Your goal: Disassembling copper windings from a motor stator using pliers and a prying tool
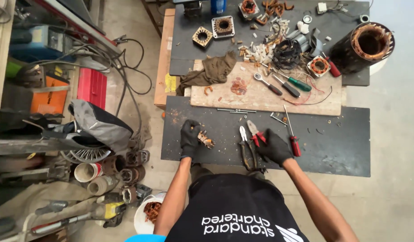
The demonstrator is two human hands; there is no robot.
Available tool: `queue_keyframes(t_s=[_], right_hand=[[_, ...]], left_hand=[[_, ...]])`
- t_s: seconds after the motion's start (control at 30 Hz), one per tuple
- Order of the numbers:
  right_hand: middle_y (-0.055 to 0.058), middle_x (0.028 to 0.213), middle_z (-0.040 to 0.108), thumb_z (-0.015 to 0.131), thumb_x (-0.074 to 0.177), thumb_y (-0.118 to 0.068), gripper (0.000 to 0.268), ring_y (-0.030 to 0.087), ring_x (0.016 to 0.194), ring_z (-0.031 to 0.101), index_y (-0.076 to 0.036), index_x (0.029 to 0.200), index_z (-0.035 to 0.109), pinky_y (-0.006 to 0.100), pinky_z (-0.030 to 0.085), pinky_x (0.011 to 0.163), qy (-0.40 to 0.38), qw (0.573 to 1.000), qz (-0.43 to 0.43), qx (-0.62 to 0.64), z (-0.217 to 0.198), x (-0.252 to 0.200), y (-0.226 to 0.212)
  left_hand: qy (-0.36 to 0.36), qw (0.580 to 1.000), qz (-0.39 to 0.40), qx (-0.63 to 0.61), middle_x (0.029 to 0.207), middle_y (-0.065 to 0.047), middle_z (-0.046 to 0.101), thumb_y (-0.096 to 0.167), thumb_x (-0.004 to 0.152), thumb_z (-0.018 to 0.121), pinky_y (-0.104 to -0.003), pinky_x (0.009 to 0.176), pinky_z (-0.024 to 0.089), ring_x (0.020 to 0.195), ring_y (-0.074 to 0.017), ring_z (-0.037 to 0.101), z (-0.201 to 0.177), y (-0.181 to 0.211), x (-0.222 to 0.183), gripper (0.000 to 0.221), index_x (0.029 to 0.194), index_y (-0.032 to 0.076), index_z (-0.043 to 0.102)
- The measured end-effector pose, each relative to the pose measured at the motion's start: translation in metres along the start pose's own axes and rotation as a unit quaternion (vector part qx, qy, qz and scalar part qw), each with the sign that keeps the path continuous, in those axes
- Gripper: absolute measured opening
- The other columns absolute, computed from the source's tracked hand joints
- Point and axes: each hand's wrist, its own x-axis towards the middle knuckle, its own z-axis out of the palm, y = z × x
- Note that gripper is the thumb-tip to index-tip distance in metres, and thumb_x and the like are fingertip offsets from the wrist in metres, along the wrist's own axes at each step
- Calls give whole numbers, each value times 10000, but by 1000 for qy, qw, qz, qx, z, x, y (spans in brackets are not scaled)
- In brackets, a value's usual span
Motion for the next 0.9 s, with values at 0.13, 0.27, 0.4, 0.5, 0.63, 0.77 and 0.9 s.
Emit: queue_keyframes(t_s=[0.13,0.27,0.4,0.5,0.63,0.77,0.9], right_hand=[[88,1068,743,724,727,-428,549,327,1095,722,-184,1206,613,468,582,904,58,997,50,-20,21,20,28],[145,1087,679,703,781,-333,354,394,1079,673,-148,1083,695,503,580,891,168,986,12,-16,25,1,42],[84,997,714,673,738,-359,304,335,1050,704,-178,982,697,478,592,872,140,990,-3,-35,-1,-24,30],[116,904,770,722,771,-440,357,313,1000,700,-122,934,735,445,525,879,-13,976,16,215,-58,-69,-21],[165,950,702,741,711,27,252,327,1019,690,6,954,675,468,481,1036,-97,795,78,594,-86,-113,-60],[43,724,513,534,621,95,280,327,1152,631,-119,764,423,531,469,1020,-136,627,-143,754,-132,-158,-149],[305,914,679,596,699,105,295,475,967,705,121,992,626,567,571,902,-148,692,57,704,-118,-152,-166]], left_hand=[[-16,1000,7,-14,908,-119,700,297,777,676,-406,891,523,959,-288,671,0,12,3,191,902,153,665],[-11,1000,0,-26,918,-105,699,277,779,664,-395,893,524,969,-266,670,-1,3,2,185,919,157,678],[-13,999,-10,-29,941,-132,703,285,782,661,-416,907,525,982,-298,671,-6,12,-9,215,935,136,679],[-23,999,-44,12,1014,-42,727,292,771,669,-371,923,537,1032,-240,676,-6,9,1,225,983,230,708],[1,991,-132,-16,1243,-46,701,237,746,644,-397,1060,501,1211,-262,631,-7,25,-5,456,1200,240,680],[43,976,-183,-113,1329,-152,655,146,739,572,-423,1096,468,1290,-315,578,-10,55,-21,579,1310,149,666],[79,968,-189,-145,1228,-91,680,155,702,565,-392,956,524,1113,-240,624,-3,41,-24,552,1230,187,722]])
